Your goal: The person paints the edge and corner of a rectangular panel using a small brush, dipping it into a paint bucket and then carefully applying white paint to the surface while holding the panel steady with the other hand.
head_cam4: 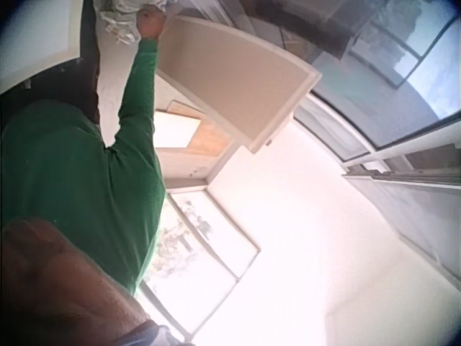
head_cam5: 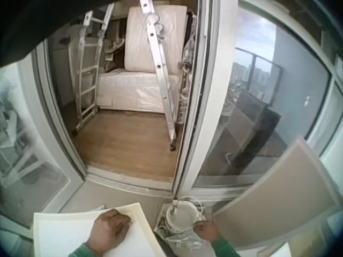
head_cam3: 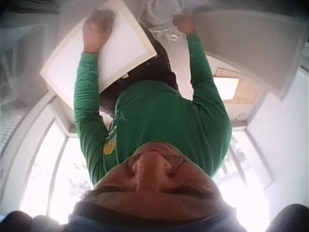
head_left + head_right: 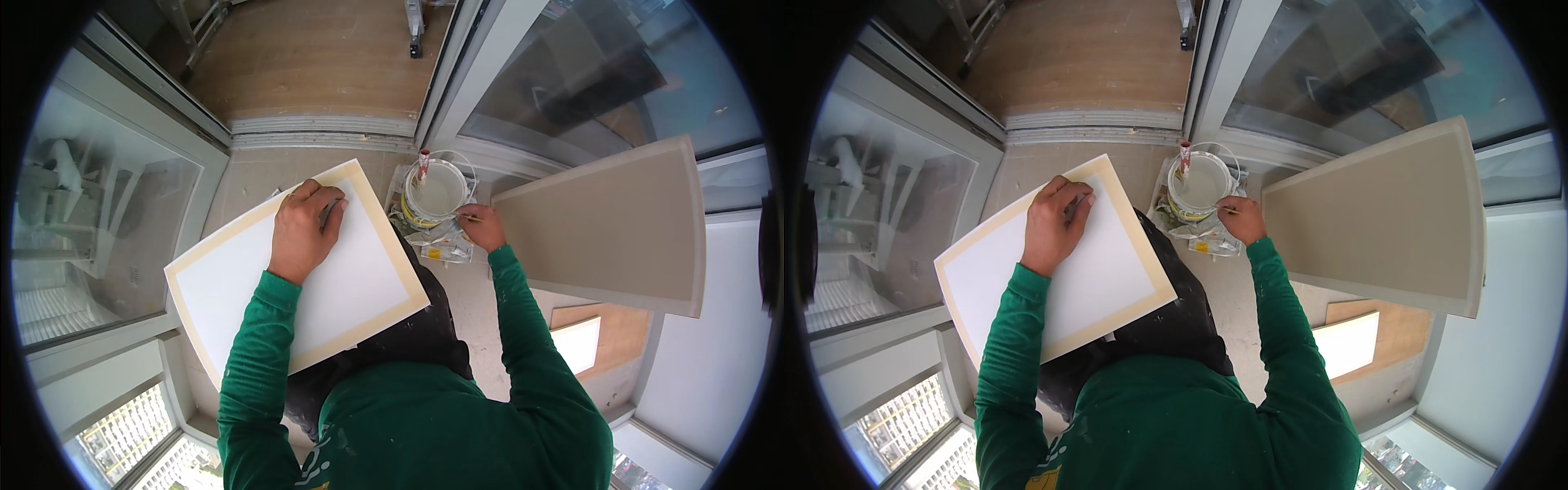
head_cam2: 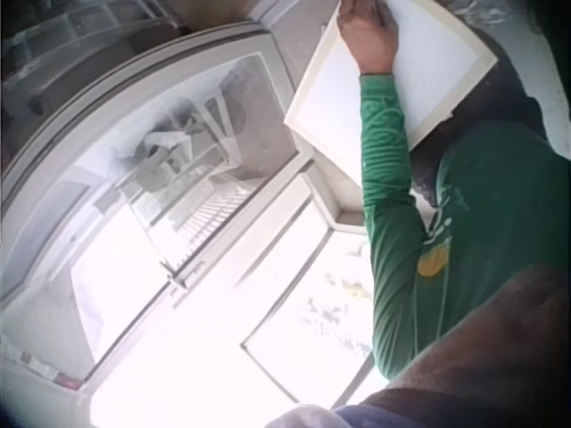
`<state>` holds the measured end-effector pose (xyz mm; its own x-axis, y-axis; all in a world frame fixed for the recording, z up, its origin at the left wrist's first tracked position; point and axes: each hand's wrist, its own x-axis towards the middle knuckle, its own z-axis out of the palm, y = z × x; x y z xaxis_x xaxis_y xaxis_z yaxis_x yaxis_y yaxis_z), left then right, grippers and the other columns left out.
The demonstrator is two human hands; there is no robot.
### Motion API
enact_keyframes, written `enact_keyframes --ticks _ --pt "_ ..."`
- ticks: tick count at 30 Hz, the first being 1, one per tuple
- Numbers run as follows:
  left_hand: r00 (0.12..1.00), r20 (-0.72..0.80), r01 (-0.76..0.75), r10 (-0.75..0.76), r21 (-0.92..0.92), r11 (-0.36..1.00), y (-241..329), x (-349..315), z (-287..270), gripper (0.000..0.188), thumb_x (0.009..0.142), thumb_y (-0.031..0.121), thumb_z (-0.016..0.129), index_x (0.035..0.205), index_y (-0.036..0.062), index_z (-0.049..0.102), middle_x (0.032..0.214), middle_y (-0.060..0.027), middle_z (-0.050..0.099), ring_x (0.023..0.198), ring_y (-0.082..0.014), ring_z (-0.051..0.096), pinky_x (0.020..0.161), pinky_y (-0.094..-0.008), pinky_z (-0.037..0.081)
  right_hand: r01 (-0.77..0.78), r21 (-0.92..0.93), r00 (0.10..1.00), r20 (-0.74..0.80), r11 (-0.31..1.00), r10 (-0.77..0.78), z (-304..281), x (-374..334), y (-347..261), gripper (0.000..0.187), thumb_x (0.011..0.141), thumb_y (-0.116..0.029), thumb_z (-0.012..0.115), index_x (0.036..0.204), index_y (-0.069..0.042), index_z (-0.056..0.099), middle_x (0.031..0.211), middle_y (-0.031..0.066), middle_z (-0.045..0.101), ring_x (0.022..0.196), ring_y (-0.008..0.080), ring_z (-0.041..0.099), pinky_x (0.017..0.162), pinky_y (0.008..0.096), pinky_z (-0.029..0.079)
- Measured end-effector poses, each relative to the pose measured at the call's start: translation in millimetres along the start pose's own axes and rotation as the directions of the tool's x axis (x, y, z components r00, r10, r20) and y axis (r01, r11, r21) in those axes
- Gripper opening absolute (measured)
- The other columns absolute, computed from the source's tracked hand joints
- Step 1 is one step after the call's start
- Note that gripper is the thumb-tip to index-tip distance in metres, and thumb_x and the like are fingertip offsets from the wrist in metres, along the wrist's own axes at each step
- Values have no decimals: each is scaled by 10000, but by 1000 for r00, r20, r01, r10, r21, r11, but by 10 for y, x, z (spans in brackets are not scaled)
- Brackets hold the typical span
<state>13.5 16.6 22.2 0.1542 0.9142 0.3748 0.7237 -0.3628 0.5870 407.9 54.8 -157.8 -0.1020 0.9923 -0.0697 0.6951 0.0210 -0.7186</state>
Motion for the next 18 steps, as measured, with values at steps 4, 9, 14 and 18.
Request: enact_keyframes --ticks 4,9,14,18 --pt "1000 12 24 -24 27 999 41 -16 -18 101 925 45 779 1020 12 770 926 -135 667 747 -321 666 706 -406 548 18 8 999 -33 1000 -18 -34 -71 19 211 846 -189 788 1019 -81 841 977 148 821 909 300 805 864 387 629" --pt "996 26 83 -84 17 996 64 -42 -30 104 913 63 780 1008 23 777 964 -158 699 884 -399 706 814 -462 573 -39 146 991 -124 989 57 -33 -55 -55 193 860 -189 784 1001 -66 828 920 115 822 854 261 800 820 372 626" --pt "998 22 59 -59 15 998 88 3 -5 110 919 67 776 1019 24 778 962 -154 698 887 -394 707 819 -460 573 -154 277 967 -154 949 201 58 -44 219 155 901 -169 758 963 -34 802 861 79 798 765 174 751 720 334 596" --pt "996 30 87 -89 46 995 59 -55 -30 107 919 67 774 1017 25 783 967 -152 704 894 -390 711 828 -455 576 -266 519 931 -81 812 357 62 -103 62 167 940 -149 724 1015 -9 776 865 65 774 722 139 702 640 305 551"
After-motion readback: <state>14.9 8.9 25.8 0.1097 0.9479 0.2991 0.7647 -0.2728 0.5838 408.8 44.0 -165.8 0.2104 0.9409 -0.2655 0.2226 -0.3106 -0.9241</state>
